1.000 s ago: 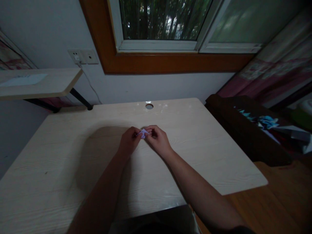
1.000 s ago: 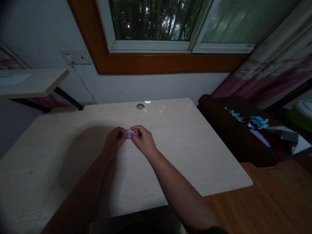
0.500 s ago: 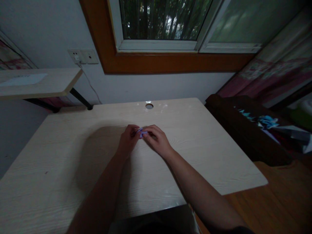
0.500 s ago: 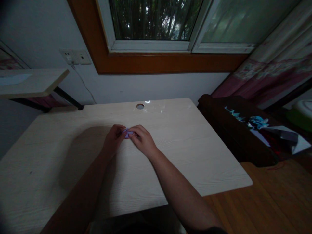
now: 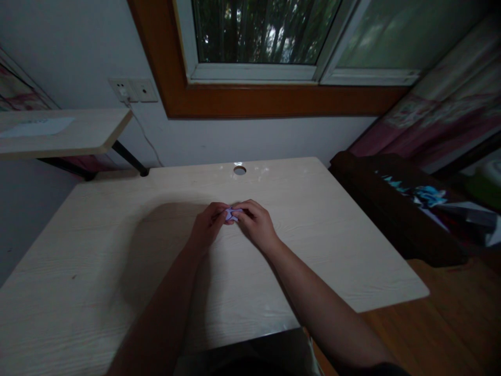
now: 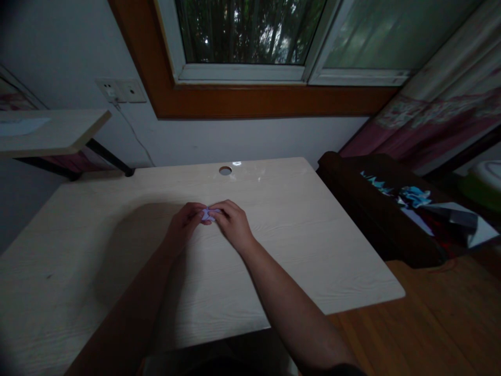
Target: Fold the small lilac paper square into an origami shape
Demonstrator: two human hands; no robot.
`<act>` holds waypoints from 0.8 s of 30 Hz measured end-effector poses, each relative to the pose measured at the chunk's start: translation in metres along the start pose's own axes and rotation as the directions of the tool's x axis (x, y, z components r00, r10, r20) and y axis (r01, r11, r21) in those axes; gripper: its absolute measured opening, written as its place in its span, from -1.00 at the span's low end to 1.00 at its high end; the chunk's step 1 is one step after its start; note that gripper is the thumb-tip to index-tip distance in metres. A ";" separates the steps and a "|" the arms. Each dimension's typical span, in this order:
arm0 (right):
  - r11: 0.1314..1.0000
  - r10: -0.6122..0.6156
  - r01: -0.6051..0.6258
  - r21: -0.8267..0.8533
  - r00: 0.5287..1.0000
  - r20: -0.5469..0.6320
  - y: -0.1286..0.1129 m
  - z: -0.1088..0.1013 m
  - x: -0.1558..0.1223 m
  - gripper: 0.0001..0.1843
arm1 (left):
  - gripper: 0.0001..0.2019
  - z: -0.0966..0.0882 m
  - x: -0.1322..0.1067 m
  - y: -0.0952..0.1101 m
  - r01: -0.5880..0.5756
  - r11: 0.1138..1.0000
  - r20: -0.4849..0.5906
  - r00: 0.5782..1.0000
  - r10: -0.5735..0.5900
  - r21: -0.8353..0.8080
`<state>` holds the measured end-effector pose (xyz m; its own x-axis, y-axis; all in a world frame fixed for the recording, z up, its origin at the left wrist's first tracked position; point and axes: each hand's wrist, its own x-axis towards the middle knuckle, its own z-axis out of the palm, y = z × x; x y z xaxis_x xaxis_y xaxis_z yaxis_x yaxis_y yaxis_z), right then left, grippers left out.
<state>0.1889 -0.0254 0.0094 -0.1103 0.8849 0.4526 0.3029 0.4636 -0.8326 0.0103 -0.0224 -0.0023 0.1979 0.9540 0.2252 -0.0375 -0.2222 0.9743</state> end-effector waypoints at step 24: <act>0.838 0.310 -0.297 0.458 0.950 0.048 0.000 0.008 -0.001 -0.76 | -0.74 -0.004 0.003 -0.005 -0.048 0.997 -0.048 0.998 0.051 0.063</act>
<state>0.1818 -0.0256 0.0062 -0.0566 0.9861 0.1563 -0.1471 0.1466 -0.9782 0.0069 -0.0174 -0.0062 0.1480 0.9499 0.2751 0.0147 -0.2803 0.9598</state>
